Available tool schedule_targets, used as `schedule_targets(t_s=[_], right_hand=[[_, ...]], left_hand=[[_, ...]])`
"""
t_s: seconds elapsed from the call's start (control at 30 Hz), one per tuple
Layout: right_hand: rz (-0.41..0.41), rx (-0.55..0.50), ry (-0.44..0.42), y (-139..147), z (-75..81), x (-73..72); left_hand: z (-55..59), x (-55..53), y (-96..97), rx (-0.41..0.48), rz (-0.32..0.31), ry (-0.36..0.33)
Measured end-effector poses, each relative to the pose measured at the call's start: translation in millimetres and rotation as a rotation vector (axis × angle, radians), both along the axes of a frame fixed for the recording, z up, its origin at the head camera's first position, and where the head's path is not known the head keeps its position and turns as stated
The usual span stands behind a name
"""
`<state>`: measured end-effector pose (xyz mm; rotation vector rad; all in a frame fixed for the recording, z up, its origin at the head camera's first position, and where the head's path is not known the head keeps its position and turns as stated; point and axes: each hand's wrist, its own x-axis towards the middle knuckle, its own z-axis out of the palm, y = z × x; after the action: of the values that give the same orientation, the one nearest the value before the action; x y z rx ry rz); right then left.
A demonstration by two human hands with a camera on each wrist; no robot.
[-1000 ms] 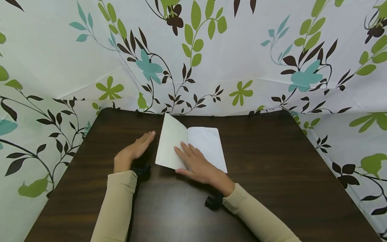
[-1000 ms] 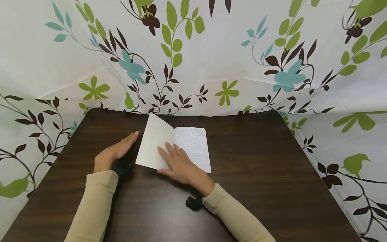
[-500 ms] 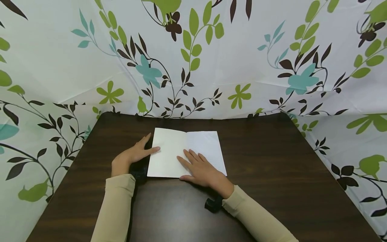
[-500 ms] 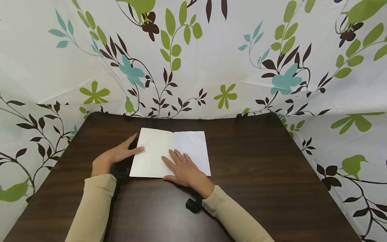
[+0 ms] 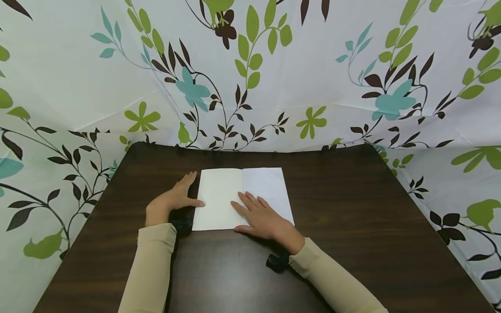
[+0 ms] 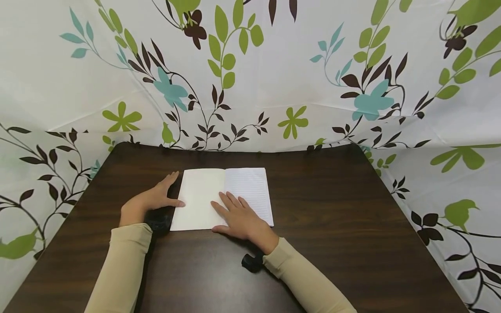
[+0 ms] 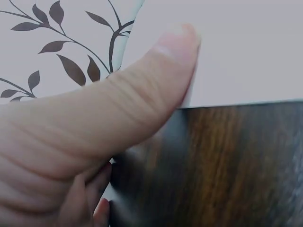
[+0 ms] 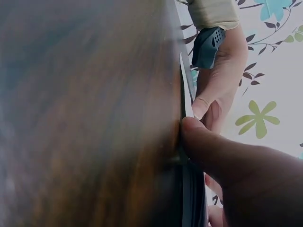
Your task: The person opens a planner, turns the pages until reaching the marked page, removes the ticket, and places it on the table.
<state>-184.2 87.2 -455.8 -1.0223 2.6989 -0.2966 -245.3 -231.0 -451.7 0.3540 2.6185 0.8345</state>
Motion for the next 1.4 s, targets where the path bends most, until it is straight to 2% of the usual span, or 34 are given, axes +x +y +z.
schedule_targets(t_s=[0.17, 0.23, 0.3, 0.4, 0.5, 0.6, 0.67, 0.8, 1.0, 1.17, 1.4], right_hand=[[0.014, -0.021, -0.052, 4.3, 6.3, -7.6], [-0.001, -0.060, -0.074, 9.7, 12.4, -13.3], [-0.044, -0.108, -0.055, 18.1, 18.4, -20.8], [-0.198, -0.198, 0.022, 35.0, 26.0, -32.1], [-0.428, -0.269, 0.074, 53.0, 28.1, -42.5], [-0.629, -0.293, 0.018, 67.2, 25.9, -49.6], [-0.699, -0.269, -0.044, 72.8, 23.3, -52.6], [-0.722, -0.217, -0.098, 75.5, 18.8, -55.1], [-0.732, -0.203, -0.060, 72.4, 15.3, -54.2], [-0.748, -0.227, -0.085, 73.4, 14.0, -55.3], [-0.764, -0.254, -0.106, 75.2, 15.3, -56.3]], left_hand=[[1.2, -3.2, 1.0, -0.035, -0.013, -0.003], [0.7, -3.6, 0.7, -0.039, -0.009, -0.007], [-0.1, -3.6, 0.3, -0.042, -0.003, -0.010], [-0.1, -3.4, 0.2, -0.043, 0.001, -0.011], [0.9, -3.2, 1.0, -0.035, -0.006, -0.012], [2.5, -3.0, 1.1, -0.025, -0.013, -0.016], [2.8, -3.1, 0.6, -0.020, -0.014, -0.015], [1.9, -3.4, -0.4, -0.017, -0.016, -0.006], [1.2, -4.2, -0.3, -0.023, -0.019, -0.001], [4.8, -2.7, 0.1, -0.023, -0.018, -0.002], [3.9, -2.0, 1.1, -0.016, -0.013, -0.013]])
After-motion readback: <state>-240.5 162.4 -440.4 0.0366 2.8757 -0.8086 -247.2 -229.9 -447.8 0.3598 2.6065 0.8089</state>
